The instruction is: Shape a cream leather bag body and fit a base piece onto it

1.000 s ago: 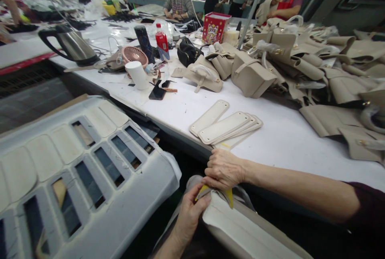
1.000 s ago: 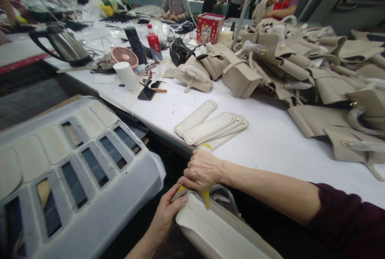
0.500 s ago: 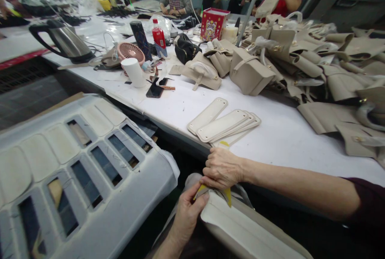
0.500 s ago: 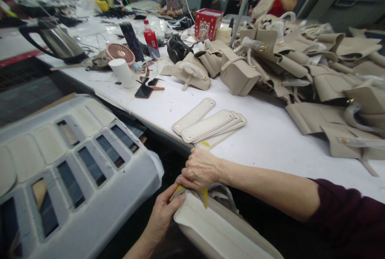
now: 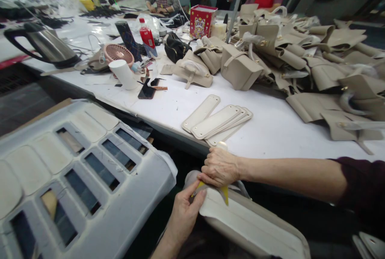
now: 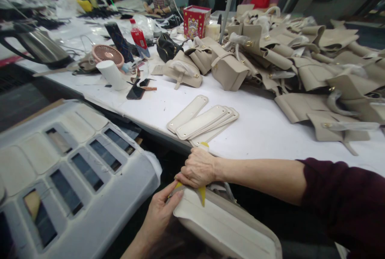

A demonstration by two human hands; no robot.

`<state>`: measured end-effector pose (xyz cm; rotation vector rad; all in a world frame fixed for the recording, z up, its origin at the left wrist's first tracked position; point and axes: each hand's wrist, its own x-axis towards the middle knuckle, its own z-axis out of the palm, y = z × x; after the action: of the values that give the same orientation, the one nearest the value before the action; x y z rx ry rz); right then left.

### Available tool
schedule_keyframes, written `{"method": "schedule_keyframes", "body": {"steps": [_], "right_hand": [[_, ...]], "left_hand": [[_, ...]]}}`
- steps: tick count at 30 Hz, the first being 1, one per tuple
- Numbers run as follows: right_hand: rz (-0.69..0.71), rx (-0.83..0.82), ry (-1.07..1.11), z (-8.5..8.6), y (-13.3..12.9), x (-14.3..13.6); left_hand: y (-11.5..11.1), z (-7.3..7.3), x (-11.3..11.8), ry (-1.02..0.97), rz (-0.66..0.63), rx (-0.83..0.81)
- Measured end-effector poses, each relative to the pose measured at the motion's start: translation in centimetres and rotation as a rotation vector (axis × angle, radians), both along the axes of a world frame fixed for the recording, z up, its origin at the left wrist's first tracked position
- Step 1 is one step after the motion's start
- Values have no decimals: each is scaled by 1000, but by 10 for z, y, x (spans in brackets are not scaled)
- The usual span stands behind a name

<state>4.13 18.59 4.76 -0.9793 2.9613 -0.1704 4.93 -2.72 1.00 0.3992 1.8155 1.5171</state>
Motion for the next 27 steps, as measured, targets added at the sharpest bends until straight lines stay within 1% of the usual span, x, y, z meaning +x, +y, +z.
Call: {"method": "schedule_keyframes", "body": {"steps": [4,6,9,11,13,17,19,21,23,27], "right_hand": [[-80,-10,-35,-4,-3,12],[-129,-18,-55,-4,-5,20],[-212,-24,-96,-2,-8,34],[-253,-18,-115,0,-9,42],[-285,-5,-126,2,-9,47],[-330,-3,-132,1,-8,54],[-343,-11,-131,0,-7,57],[-353,-15,-132,-1,-6,60],[-360,-22,-131,-1,-6,61],[-345,-50,-149,-2,-4,63]], "left_hand": [[-1,1,1,-1,-45,24],[-2,0,0,22,-58,-3],[-2,-3,-2,71,-93,-34],[-1,-4,-3,55,-104,-2],[2,-2,-4,-25,-85,64],[12,5,-5,-282,-30,216],[18,5,-6,-426,-16,271],[21,3,-8,-537,-17,292],[23,0,-12,-580,-47,286],[22,-3,-21,-525,-115,246]]}}
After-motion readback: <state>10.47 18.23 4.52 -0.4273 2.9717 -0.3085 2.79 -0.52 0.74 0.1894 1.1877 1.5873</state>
